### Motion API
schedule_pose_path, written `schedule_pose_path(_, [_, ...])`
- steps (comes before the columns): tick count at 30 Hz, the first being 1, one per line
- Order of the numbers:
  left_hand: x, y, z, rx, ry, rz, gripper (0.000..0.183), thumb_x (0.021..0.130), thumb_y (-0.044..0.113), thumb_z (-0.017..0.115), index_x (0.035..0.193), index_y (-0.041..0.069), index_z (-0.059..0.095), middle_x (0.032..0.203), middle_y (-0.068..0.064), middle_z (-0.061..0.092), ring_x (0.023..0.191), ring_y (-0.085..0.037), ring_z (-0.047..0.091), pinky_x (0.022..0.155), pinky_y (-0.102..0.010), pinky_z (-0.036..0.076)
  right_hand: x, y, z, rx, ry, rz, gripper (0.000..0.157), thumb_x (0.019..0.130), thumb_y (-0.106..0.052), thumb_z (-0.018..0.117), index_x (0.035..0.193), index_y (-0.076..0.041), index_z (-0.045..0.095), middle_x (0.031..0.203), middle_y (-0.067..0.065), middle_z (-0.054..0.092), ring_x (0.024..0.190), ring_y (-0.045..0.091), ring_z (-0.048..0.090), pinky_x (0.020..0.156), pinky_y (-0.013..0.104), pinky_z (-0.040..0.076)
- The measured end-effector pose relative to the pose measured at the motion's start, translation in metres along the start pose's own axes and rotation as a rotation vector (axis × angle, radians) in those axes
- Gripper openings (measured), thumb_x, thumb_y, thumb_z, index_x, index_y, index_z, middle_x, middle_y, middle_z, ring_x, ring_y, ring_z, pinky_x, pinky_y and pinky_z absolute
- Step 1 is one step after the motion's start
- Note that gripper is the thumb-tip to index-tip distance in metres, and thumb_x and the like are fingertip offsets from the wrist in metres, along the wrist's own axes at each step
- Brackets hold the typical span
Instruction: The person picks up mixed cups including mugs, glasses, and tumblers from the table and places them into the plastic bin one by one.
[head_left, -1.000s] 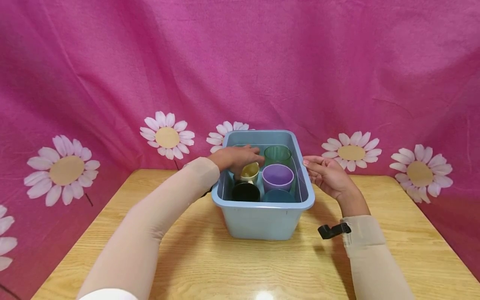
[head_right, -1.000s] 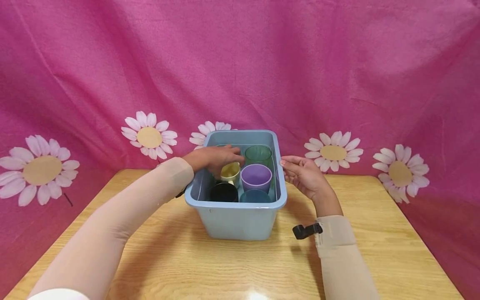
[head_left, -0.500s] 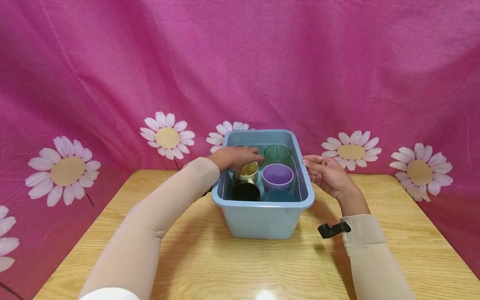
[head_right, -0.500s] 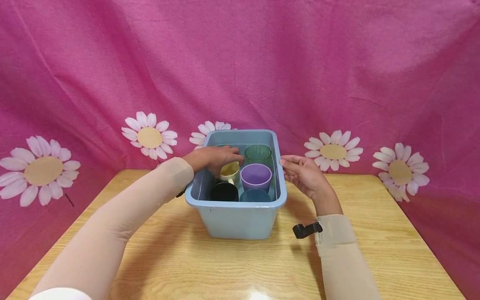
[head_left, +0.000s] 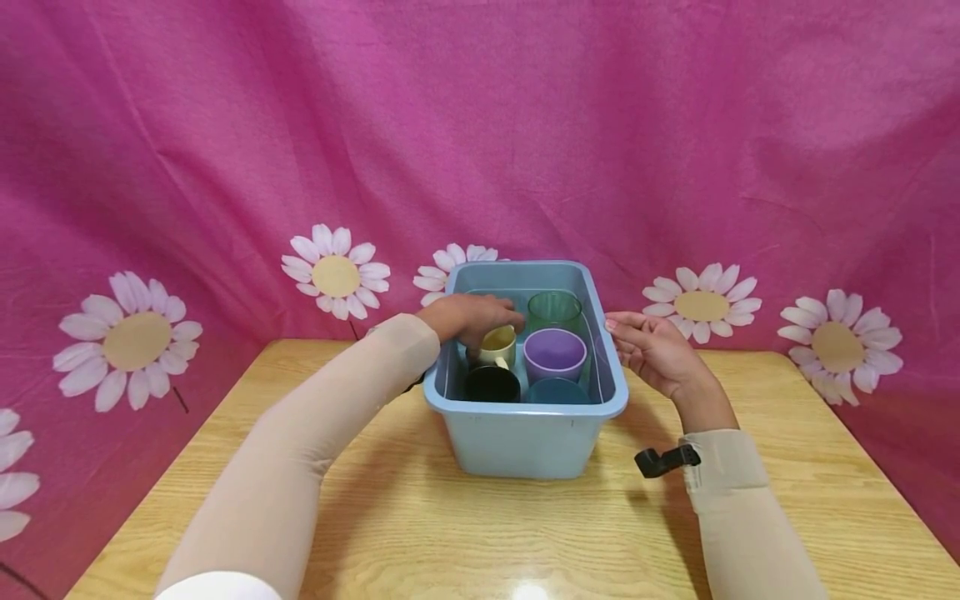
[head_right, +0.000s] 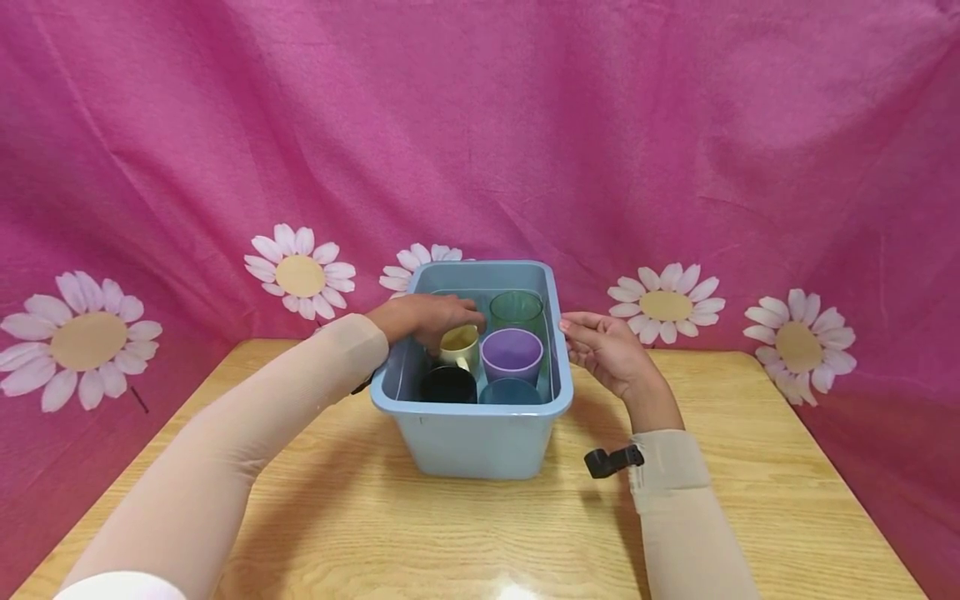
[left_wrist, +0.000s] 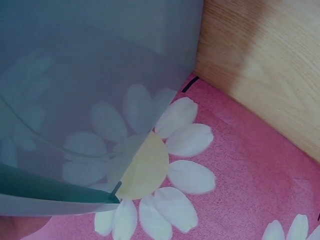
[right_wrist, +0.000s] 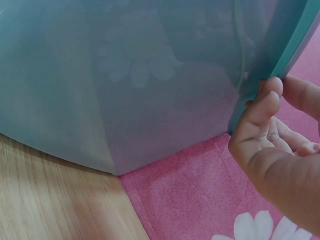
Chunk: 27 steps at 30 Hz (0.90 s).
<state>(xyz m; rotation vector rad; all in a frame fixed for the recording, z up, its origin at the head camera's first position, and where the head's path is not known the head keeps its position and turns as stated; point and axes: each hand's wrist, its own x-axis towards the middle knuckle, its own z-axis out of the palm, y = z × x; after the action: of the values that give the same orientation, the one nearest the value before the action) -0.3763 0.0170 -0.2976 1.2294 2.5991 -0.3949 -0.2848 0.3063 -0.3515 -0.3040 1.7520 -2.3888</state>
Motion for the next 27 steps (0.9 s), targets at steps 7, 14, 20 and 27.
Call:
schedule_pose_path(7, [-0.004,-0.001,-0.004,-0.008,-0.002,0.021,0.081,0.077,0.014,0.091,0.147,0.026,0.051,0.143,-0.007,0.048,0.128,-0.024,0.049,0.103,-0.044,0.05,0.001,0.001,0.0,0.004,-0.032,-0.009,0.016,0.103,-0.006,0.06,0.106,-0.008,0.076,0.094,0.003,0.076,0.08,0.012,0.072,0.074,0.024,0.059])
schedule_pose_path(14, [-0.012,-0.005,-0.016,-0.013,0.031,0.029,0.082,0.075,0.022,0.092,0.147,0.021,0.053,0.142,-0.008,0.05,0.127,-0.025,0.05,0.103,-0.044,0.049,0.002,-0.001,-0.005,0.0,-0.024,-0.018,0.016,0.103,-0.007,0.06,0.107,-0.008,0.076,0.094,0.003,0.076,0.08,0.012,0.072,0.074,0.025,0.059])
schedule_pose_path(20, [-0.018,-0.003,-0.022,-0.02,0.046,0.017,0.079,0.079,0.02,0.089,0.148,0.021,0.052,0.144,-0.007,0.049,0.129,-0.026,0.049,0.104,-0.045,0.049,0.001,-0.001,-0.01,-0.006,-0.012,-0.004,0.016,0.103,-0.008,0.061,0.106,-0.009,0.076,0.095,0.002,0.076,0.083,0.012,0.073,0.076,0.025,0.059])
schedule_pose_path(27, [-0.034,0.008,-0.025,0.013,0.079,-0.009,0.072,0.083,0.02,0.085,0.147,0.021,0.053,0.141,-0.007,0.052,0.128,-0.027,0.05,0.101,-0.046,0.051,-0.002,-0.005,-0.01,-0.103,0.051,0.005,0.01,0.1,-0.014,0.067,0.105,-0.013,0.076,0.091,0.0,0.075,0.077,0.012,0.071,0.073,0.024,0.058])
